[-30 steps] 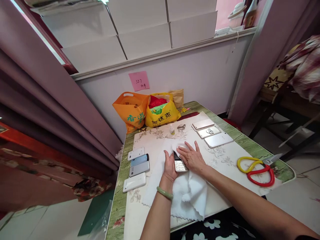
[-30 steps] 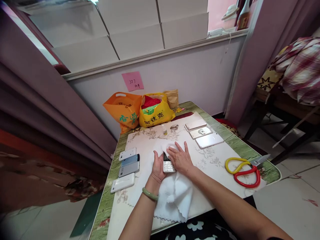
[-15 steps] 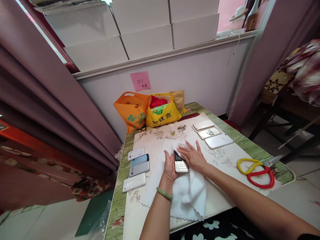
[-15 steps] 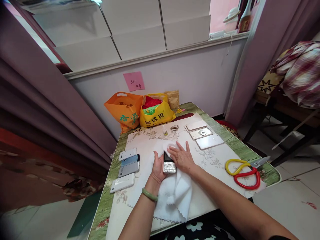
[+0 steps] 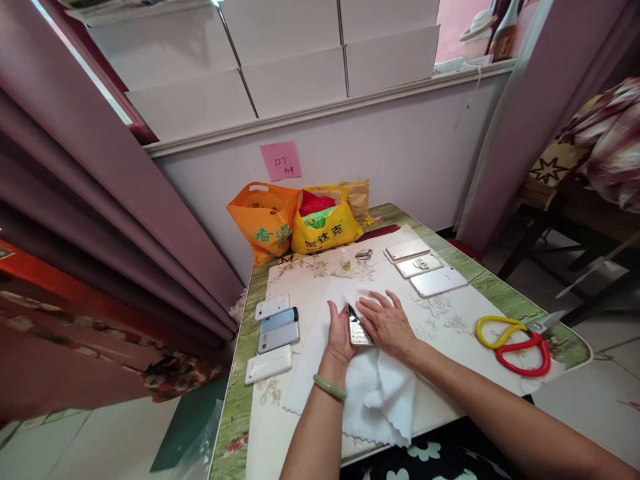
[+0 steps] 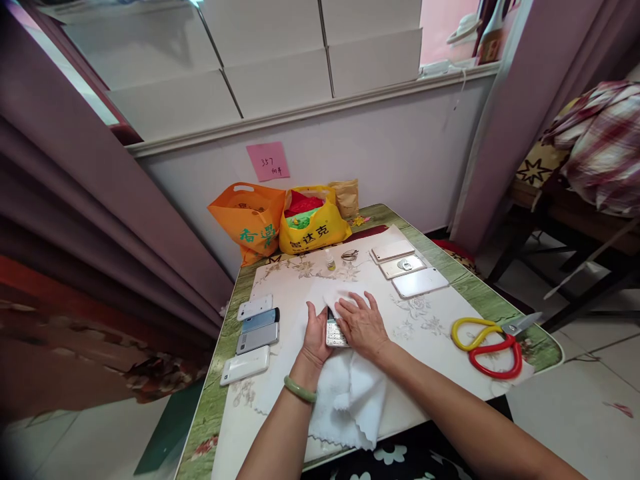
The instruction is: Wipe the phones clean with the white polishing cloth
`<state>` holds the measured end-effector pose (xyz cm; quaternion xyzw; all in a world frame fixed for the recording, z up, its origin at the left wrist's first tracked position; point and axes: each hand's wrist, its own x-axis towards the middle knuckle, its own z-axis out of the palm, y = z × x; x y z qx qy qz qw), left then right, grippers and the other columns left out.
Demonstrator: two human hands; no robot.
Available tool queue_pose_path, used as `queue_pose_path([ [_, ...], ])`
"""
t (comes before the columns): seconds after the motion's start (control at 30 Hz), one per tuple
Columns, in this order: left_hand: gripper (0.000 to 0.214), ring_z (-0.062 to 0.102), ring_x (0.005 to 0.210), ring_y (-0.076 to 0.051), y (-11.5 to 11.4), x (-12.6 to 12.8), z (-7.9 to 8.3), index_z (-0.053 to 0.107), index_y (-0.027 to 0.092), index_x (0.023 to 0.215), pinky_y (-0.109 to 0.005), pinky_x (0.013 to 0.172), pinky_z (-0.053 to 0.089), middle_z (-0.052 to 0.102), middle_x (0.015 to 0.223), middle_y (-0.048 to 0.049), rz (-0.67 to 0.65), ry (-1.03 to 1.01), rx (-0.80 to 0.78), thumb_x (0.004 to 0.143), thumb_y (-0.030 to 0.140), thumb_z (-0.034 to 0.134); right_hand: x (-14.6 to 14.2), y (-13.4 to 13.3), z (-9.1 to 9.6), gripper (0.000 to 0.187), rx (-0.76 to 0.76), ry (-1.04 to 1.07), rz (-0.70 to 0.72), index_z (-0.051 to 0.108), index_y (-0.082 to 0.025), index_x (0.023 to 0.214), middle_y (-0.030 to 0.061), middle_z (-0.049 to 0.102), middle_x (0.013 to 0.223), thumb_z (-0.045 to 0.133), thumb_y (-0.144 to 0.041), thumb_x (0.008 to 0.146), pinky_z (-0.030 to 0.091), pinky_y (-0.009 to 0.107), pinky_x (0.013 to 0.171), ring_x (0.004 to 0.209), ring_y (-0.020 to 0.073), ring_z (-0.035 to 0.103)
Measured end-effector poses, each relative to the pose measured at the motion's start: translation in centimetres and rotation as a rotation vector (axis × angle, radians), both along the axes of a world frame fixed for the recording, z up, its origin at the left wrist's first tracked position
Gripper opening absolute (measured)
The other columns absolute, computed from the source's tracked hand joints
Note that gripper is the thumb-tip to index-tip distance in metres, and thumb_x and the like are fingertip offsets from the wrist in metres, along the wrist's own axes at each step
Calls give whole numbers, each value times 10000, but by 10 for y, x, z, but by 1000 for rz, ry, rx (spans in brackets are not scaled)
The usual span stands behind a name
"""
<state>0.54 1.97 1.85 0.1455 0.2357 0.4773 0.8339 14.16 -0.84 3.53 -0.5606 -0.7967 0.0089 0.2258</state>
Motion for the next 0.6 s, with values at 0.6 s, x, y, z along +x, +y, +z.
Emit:
queue_pose_path([
  [0.6,205,679,839,-199,6,-1,-18,688,118,882,-339,912,502,734,865,-81,100,-19,-130,874,275,557,-2,-6,-11,301,44,139,171,659,-225,1134,73,680,1109,424,-247,947,479,353,912,1008,212,609],
])
